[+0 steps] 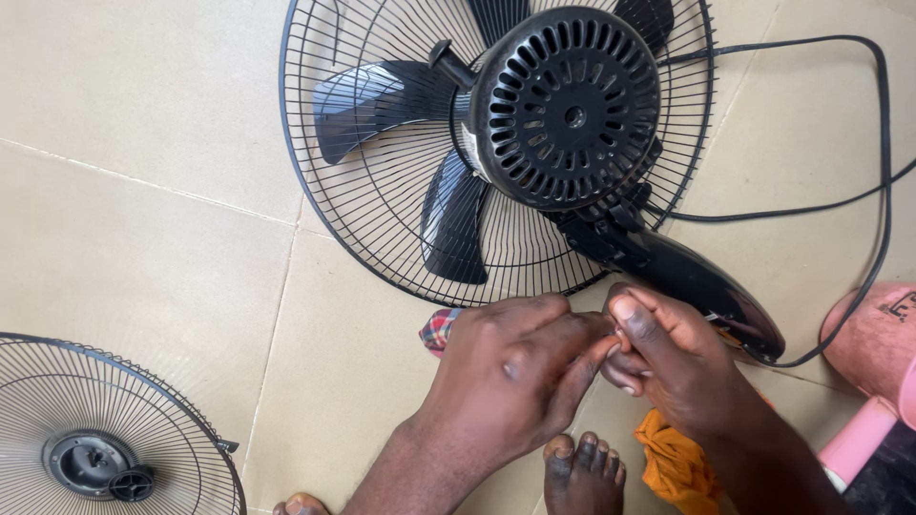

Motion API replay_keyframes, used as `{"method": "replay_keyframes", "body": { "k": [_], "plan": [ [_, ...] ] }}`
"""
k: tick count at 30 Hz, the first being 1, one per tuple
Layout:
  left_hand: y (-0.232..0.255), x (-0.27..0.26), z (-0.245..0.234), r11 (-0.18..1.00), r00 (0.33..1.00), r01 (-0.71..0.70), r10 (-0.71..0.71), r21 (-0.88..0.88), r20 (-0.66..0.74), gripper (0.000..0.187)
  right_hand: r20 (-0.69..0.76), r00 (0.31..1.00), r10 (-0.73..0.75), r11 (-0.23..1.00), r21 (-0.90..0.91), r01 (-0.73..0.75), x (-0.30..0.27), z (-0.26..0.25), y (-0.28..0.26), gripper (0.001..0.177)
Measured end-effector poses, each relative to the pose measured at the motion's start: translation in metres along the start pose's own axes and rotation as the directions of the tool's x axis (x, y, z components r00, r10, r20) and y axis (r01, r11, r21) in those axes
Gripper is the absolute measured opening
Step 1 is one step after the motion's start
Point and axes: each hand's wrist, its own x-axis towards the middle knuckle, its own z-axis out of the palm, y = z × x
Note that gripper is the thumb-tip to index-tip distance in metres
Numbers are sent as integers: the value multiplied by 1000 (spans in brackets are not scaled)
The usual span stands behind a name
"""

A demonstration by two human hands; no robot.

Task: The person wipes the motor housing and rear grille of a black pedestal fan using a plaid cloth. They rotate the fan to access different sides and continue wiping the surface.

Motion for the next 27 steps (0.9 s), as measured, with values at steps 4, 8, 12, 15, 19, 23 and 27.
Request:
{"method": "replay_keyframes", "body": {
  "k": [4, 8, 12, 15, 19, 23, 27],
  "plan": [
    [-4, 6, 2, 996, 998, -53, 56, 69, -38, 14, -39, 999, -4, 995, 104, 8, 3, 4, -1, 36],
    [-9, 24, 7, 998, 990, -25, 34, 63, -134, 10, -159, 950, -268, 957, -155, 244, 3, 10, -12, 38],
    [-6, 27, 9, 997, 955, 72, -66, 9, -290, 11, -221, 762, -608, 768, -407, 495, 0, 13, -25, 21],
    [0, 25, 11, 991, 888, 126, -92, 44, -451, 11, -243, 692, -680, 701, -491, 516, -1, 19, -28, 15],
    [11, 27, 15, 987, 841, 70, 17, 141, -541, 13, -226, 665, -712, 600, -687, 410, -4, 29, -29, 9],
    [20, 32, 11, 974, 844, 58, 68, 217, -532, 14, -22, 606, -795, 394, -779, 488, -1, 35, -38, 6],
    [20, 39, 5, 955, 853, 69, 93, 287, -514, 14, 60, 566, -823, 304, -794, 526, 4, 37, -50, 4]
  ]
}}
